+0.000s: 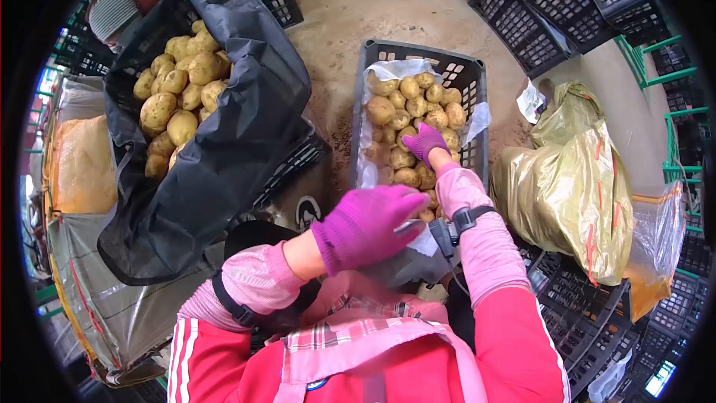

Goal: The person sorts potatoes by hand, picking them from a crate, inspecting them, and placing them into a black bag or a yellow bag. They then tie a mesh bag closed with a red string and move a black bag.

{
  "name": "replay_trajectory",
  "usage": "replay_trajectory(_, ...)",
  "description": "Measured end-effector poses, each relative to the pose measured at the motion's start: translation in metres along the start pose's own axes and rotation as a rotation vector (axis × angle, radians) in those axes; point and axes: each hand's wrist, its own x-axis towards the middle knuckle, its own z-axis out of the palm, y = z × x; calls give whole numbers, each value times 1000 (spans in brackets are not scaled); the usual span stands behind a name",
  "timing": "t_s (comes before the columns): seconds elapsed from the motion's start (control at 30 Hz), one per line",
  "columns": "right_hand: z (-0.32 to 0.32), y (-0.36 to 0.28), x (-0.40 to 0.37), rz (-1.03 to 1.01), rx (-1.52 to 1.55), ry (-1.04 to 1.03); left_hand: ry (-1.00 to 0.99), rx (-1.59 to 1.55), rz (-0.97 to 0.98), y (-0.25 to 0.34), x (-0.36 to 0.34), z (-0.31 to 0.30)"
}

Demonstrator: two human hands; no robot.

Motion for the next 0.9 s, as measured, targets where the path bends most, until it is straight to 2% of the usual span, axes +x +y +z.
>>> replay_trajectory(0.03, 14, -7, 10, 114, 31, -77, -44, -22, 4, -3, -2, 6)
replay_trajectory(0.1, 43, -25, 9, 233, 13, 64, -181, 89, 8, -9, 3, 5)
replay_trajectory(0.13, 46, -34, 9, 288, -7, 33, -168, 53, -13, -13, 5, 5)
replay_trajectory(0.17, 60, -37, 11, 291, -107, 108, -161, 44, -47, -17, 9, 1)
replay_trajectory(0.23, 68, -23, 15, 217, -69, 188, -155, 9, -112, -18, 14, -6)
replay_trajectory(0.33, 50, 14, 13, 246, 922, -148, -108, 28, -72, -32, 18, -4)
replay_trajectory(0.37, 47, 23, -1, 276, 1365, -171, -103, 39, -62, -36, 21, -6)
replay_trajectory(0.43, 63, 46, -7, 204, 1921, -297, -101, 10, -39, -37, 24, -7)
replay_trajectory(0.5, 61, 44, -11, 249, 1973, -300, -105, 6, -10, -38, 28, -7)
replay_trajectory(0.57, 60, 32, -4, 260, 1808, -268, -143, 18, -12, -39, 31, -9)
replay_trajectory(0.63, 62, 10, 12, 243, 1421, -202, -134, 30, -13, -42, 31, -11)
replay_trajectory(0.7, 62, -13, 31, 157, 1343, -184, -85, 35, -8, -48, 29, -11)
replay_trajectory(0.77, 46, -49, 33, 284, 1222, -151, -42, 42, -18, -53, 27, -12)
replay_trajectory(0.87, 115, 27, 108, -167, 929, -181, -24, 47, -31, -57, 29, -15)
replay_trajectory(0.9, 104, 23, 107, -126, 947, -216, -25, 45, -33, -57, 30, -17)
